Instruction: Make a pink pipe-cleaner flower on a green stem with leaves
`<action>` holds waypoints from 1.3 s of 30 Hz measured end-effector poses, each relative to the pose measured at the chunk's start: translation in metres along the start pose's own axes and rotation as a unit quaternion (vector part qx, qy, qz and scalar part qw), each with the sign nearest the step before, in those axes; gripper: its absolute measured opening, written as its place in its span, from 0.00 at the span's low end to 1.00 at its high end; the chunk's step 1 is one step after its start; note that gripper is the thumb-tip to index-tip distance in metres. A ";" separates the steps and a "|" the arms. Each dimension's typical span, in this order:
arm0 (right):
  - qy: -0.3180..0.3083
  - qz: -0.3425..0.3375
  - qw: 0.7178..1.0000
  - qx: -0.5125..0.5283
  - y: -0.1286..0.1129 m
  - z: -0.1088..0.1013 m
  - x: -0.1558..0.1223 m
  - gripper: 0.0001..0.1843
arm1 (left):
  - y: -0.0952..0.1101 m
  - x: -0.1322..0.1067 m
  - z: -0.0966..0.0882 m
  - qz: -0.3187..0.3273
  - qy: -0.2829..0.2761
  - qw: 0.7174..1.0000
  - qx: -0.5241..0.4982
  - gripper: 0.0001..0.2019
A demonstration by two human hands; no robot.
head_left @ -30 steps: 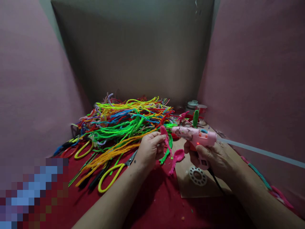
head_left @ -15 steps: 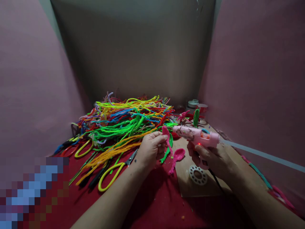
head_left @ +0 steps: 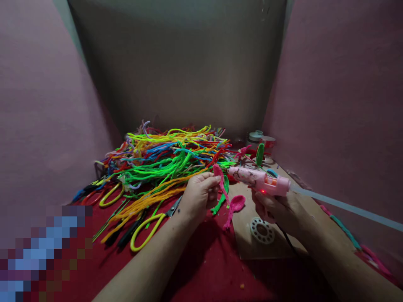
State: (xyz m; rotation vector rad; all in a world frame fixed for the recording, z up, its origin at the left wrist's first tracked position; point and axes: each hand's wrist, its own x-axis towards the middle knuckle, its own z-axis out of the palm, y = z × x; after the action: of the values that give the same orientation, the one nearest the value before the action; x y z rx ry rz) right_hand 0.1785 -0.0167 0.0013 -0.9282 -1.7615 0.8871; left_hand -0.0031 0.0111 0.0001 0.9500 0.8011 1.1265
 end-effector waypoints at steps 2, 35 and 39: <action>-0.016 -0.006 1.000 0.002 0.000 -0.001 0.000 0.25 | 0.000 0.000 0.000 0.002 0.001 1.000 -0.002 0.10; -0.008 0.069 0.995 0.067 0.006 -0.003 -0.004 0.25 | -0.001 -0.001 0.001 0.001 -0.007 1.000 0.013 0.08; -0.029 0.055 0.996 0.070 0.005 -0.001 -0.003 0.25 | 0.000 -0.001 0.001 0.003 0.001 1.000 0.012 0.10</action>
State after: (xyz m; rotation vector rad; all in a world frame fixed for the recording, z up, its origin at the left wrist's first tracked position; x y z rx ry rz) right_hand 0.1817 -0.0170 -0.0038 -0.9219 -1.6862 1.1032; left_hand -0.0028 0.0104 0.0008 0.9720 0.8140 1.1256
